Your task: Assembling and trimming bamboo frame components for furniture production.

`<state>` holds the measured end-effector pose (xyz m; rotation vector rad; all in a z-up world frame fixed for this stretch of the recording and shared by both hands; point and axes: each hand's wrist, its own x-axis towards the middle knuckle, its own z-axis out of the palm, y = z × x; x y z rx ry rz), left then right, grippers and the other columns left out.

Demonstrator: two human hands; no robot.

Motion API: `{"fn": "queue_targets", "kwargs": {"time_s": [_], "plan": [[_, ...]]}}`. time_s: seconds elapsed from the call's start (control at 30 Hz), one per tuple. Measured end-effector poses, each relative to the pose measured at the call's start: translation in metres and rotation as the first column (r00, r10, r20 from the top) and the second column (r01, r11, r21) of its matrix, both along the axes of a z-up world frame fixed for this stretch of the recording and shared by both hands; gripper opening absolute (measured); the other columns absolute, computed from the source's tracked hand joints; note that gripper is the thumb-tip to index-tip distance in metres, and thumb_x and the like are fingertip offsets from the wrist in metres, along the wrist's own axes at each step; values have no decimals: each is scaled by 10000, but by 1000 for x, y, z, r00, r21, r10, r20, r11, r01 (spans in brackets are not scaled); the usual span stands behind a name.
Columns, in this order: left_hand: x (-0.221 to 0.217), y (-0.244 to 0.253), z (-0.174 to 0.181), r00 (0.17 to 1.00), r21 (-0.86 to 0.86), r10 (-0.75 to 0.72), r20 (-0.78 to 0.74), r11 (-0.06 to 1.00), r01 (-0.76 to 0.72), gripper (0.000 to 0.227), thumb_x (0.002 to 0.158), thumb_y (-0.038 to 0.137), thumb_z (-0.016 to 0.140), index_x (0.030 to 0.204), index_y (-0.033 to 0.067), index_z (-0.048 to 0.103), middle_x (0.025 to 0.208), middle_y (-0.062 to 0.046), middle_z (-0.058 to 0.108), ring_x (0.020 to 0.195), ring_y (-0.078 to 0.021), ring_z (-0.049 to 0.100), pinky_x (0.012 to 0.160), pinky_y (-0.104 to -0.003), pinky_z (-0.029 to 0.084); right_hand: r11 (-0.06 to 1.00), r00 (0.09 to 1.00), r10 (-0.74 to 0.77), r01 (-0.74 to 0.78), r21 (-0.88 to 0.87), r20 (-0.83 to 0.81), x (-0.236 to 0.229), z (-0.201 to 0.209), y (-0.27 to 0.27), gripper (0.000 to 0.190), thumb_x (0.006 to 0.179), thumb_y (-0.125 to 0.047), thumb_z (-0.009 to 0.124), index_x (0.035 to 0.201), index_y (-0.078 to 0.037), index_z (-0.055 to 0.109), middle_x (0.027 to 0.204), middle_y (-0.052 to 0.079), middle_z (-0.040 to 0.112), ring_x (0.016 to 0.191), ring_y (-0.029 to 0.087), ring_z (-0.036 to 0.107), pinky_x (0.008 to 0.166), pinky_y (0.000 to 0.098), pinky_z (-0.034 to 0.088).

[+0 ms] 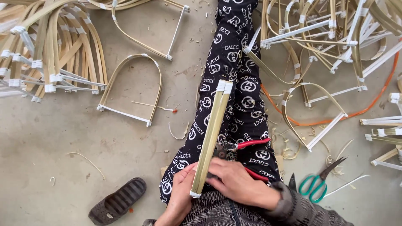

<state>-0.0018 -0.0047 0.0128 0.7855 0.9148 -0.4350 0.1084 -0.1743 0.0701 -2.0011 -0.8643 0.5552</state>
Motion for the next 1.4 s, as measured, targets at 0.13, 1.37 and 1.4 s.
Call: {"fn": "queue_targets", "kwargs": {"time_s": [0.13,1.37,1.4], "plan": [[-8,1,-6,1000,44,-3,29,999,2,361,1011,212,558,1218,-45,706,800,17,707,621,-27,576,549,-191,444,997,896,67,-78,-6,-439,18,14,-13,217,930,-220,701,1112,-105,729,962,101,701,888,279,705,747,378,560],[77,-6,19,658,560,-215,722,741,-372,265,1041,-22,499,1304,-4,470,1152,-73,563,983,-132,675,887,-279,608,699,187,-280,713,-66,-942,29,-7,-9,484,842,-161,694,1319,-146,611,1055,11,739,845,95,698,628,273,575],[78,-9,24,652,557,-219,726,743,-371,265,1041,-22,499,1304,-4,470,1152,-73,563,983,-132,675,887,-279,608,694,191,-282,717,-62,-940,28,-20,-6,484,842,-161,694,1319,-146,611,1055,11,739,845,95,698,628,273,575]]}}
